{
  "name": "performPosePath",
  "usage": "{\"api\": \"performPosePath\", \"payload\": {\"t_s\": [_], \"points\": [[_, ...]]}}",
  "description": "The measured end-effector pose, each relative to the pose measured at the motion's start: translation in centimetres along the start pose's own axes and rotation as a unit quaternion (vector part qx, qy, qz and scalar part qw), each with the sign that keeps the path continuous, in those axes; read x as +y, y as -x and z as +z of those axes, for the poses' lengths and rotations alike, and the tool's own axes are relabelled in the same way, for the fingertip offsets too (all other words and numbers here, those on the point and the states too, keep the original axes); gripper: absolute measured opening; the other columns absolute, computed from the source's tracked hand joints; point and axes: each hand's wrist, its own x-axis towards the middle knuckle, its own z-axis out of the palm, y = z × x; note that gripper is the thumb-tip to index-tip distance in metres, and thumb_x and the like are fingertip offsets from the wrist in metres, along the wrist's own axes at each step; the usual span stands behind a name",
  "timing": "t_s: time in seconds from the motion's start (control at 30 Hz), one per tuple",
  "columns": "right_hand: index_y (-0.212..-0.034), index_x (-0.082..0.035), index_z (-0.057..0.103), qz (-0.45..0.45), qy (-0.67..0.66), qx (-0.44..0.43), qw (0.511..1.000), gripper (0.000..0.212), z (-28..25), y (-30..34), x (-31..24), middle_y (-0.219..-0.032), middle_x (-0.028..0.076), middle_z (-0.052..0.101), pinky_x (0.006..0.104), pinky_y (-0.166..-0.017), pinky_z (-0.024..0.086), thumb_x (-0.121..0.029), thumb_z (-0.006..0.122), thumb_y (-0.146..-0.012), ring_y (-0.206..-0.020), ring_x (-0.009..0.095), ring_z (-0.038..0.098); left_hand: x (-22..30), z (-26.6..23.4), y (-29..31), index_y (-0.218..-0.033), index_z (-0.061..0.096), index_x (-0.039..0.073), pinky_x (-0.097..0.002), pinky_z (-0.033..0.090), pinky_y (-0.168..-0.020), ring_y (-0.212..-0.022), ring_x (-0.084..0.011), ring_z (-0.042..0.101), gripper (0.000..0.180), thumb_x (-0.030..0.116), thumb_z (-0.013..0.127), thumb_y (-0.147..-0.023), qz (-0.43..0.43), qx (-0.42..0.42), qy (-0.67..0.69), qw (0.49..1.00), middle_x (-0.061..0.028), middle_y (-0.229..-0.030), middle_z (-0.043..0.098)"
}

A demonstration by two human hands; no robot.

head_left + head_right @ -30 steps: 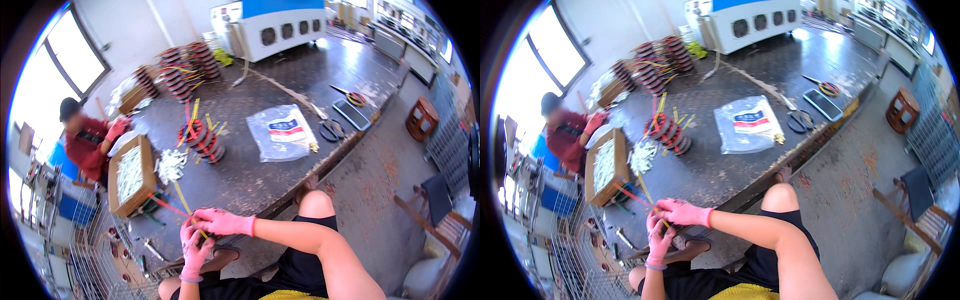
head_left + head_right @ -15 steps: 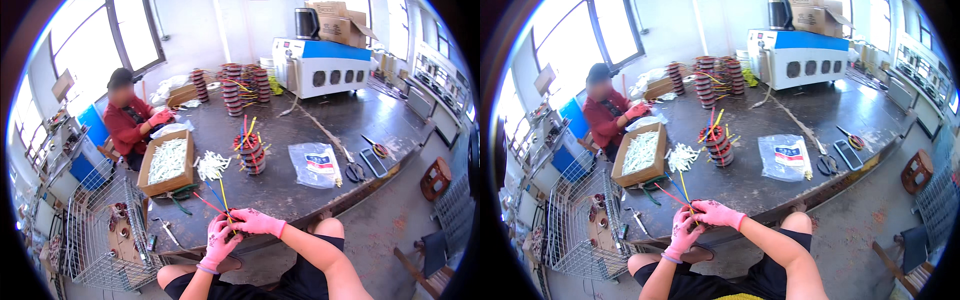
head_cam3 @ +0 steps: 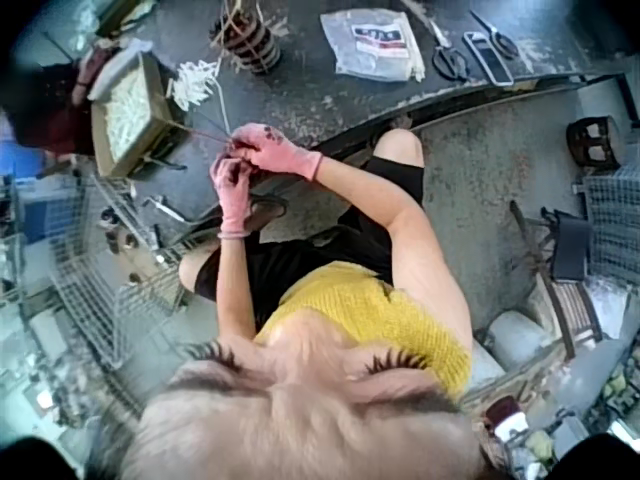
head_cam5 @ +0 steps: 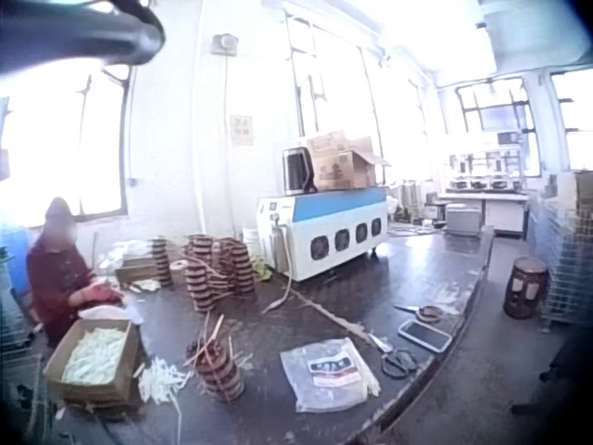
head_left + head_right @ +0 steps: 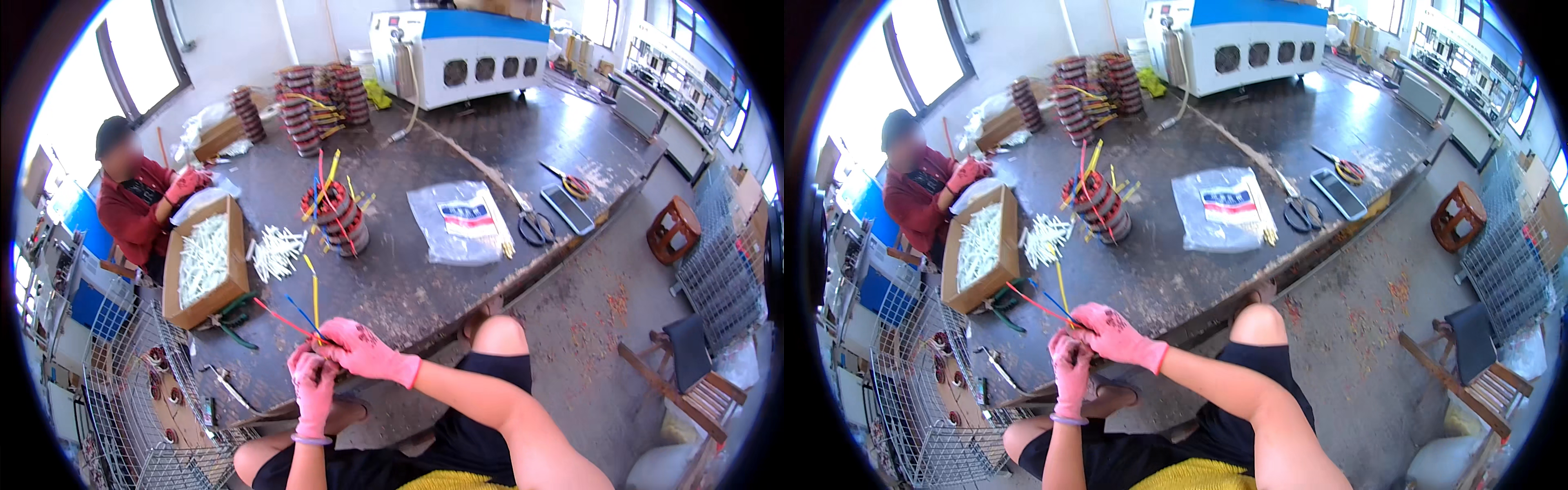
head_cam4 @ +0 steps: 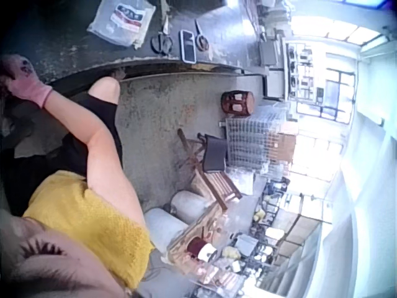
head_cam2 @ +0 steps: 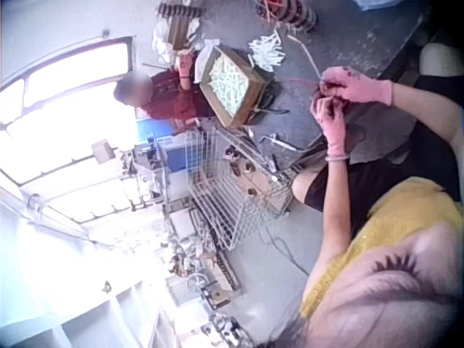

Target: The person inserts insulation tubes onto wires extending from a motor stator and trims the materials using scissors.

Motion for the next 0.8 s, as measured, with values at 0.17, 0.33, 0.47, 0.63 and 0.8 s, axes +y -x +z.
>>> {"api": "performPosePath", "payload": {"t_s": [0.17, 0.33, 0.47, 0.63, 0.8], "points": [[-0.103, -0.002, 0.062, -0.027, -0.021, -0.027, 0.999, 0.02, -0.1, -0.5, -1.0, -0.098, 0.018, 0.062, 0.0421, -0.081, 0.049, -0.017, 0.065, -0.091, -0.095, 0.037, 0.06, -0.4, -1.2, -0.3, -0.078, 0.06, 0.004, -0.0429, 0.037, -0.101, -0.114, -0.0316, 0.047, 0.015, 0.004, 0.075, -0.074, -0.051, -0.014, 0.032, 0.998, -0.0065, -0.085, 0.058], [-0.102, -0.002, 0.062, 0.008, 0.0, -0.07, 0.997, 0.023, -1.4, -1.1, -2.4, -0.095, 0.017, 0.065, 0.0441, -0.081, 0.049, -0.023, 0.063, -0.092, -0.093, 0.036, 0.061, 0.4, -2.1, -0.6, -0.08, 0.064, 0.005, -0.0447, 0.037, -0.1, -0.116, -0.0308, 0.05, 0.017, 0.016, 0.077, -0.08, -0.051, -0.027, 0.057, 0.997, -0.0067, -0.088, 0.065], [-0.1, -0.003, 0.062, 0.043, 0.098, -0.171, 0.979, 0.031, -3.1, -1.3, -3.5, -0.094, 0.018, 0.066, 0.0445, -0.082, 0.048, -0.033, 0.061, -0.091, -0.094, 0.037, 0.062, 1.8, -3.8, -1.7, -0.09, 0.069, 0.008, -0.0522, 0.029, -0.111, -0.115, -0.0329, 0.054, 0.037, 0.037, 0.082, -0.072, 0.077, -0.078, -0.075, 0.991, -0.0107, -0.099, 0.066], [-0.101, -0.003, 0.063, 0.072, 0.125, -0.18, 0.973, 0.027, -4.2, -0.9, -3.8, -0.092, 0.017, 0.068, 0.0406, -0.076, 0.051, -0.027, 0.066, -0.089, -0.087, 0.034, 0.066, 1.2, -1.8, -2.4, -0.086, 0.066, 0.006, -0.0448, 0.035, -0.108, -0.104, -0.0312, 0.058, 0.043, 0.044, 0.081, -0.073, 0.087, -0.077, 0.0, 0.993, -0.0087, -0.093, 0.064], [-0.098, 0.0, 0.066, 0.141, 0.027, -0.073, 0.987, 0.019, -3.1, -0.2, -3.1, -0.086, 0.013, 0.069, 0.0345, -0.068, 0.051, -0.016, 0.07, -0.089, -0.076, 0.02, 0.067, 2.0, -1.1, -1.8, -0.093, 0.067, 0.005, -0.0451, 0.026, -0.116, -0.106, -0.0259, 0.059, 0.042, 0.044, 0.075, -0.082, 0.063, -0.052, -0.033, 0.996, -0.007, -0.095, 0.062]]}}
